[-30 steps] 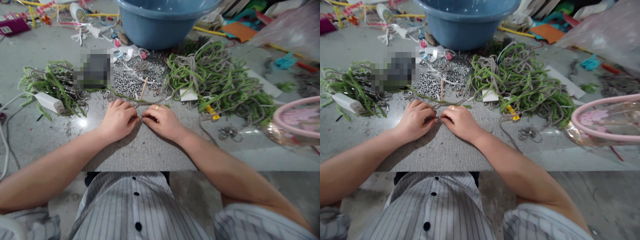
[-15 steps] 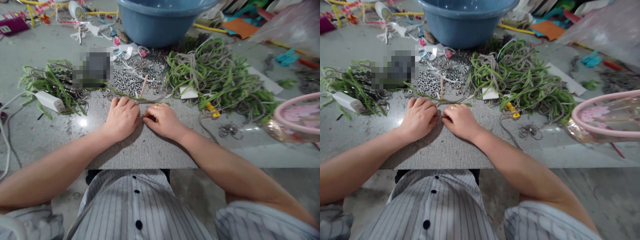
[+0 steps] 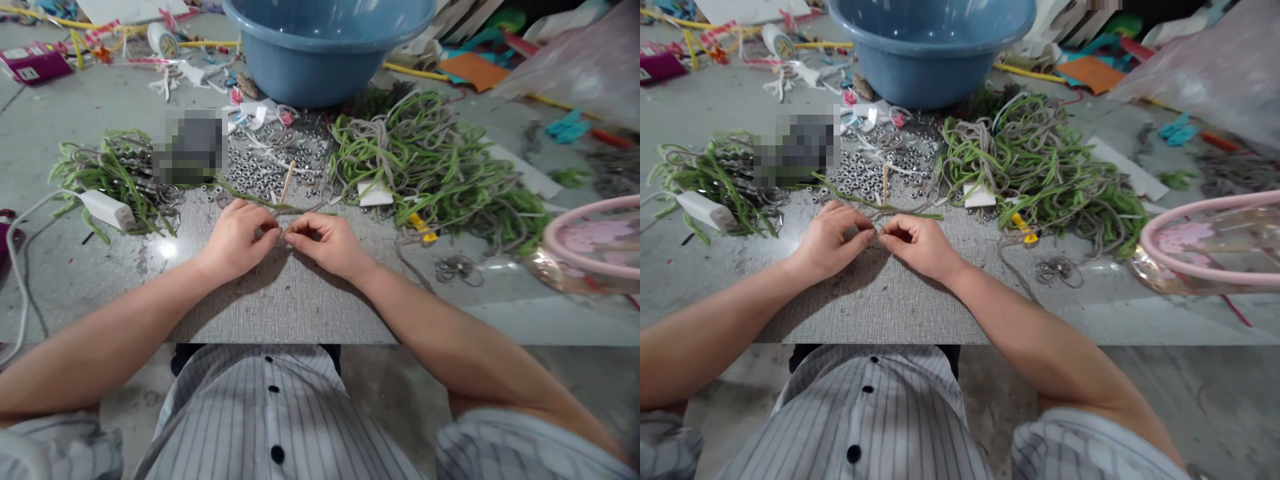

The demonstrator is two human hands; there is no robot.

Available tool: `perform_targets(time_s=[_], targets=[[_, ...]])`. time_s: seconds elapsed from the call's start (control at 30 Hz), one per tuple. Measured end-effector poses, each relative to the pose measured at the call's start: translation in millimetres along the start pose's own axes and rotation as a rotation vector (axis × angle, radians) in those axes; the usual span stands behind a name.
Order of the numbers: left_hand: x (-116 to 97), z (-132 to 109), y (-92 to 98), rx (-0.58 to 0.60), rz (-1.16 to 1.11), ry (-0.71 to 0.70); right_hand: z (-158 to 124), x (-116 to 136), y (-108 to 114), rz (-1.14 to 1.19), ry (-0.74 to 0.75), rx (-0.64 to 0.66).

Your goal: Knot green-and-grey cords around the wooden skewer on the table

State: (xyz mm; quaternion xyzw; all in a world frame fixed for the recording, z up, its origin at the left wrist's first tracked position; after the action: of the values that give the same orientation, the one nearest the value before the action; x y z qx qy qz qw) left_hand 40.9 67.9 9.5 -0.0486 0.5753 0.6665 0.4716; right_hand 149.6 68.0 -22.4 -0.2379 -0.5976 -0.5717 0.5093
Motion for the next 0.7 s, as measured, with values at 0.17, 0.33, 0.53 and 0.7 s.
perform_targets(time_s=[0.17,0.33,0.53,0.7], targets=[[10,0,-9.4,0.082,-0.452,0.145,-3,-2,-3,0.248,-0.102,0.028],[1,-3,-13.6,0.139,-0.421,0.118,-8,-7,-18,0.449,-0.243,0.187],[8,-4,-14.5,0.113,-0.559,0.222,-9,-11,-26,0.595,-0.310,0.269],[13,-12,-36.1,0.310,-1.009,0.405,-10,-3,-30,0.752,-0.303,0.309]])
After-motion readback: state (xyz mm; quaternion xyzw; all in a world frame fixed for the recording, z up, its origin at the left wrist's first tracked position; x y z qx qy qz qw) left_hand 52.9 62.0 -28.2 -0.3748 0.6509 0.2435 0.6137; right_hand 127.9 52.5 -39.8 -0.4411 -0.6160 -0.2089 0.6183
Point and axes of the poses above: each hand's wrist, its own z-axis towards the middle knuckle, its own y-axis out of the back of the hand, x = y × z, the point moved 10 cm from there along z, towards the middle knuckle, and after that the axes turned 7 degrees about -z, right-handed, at the moved point
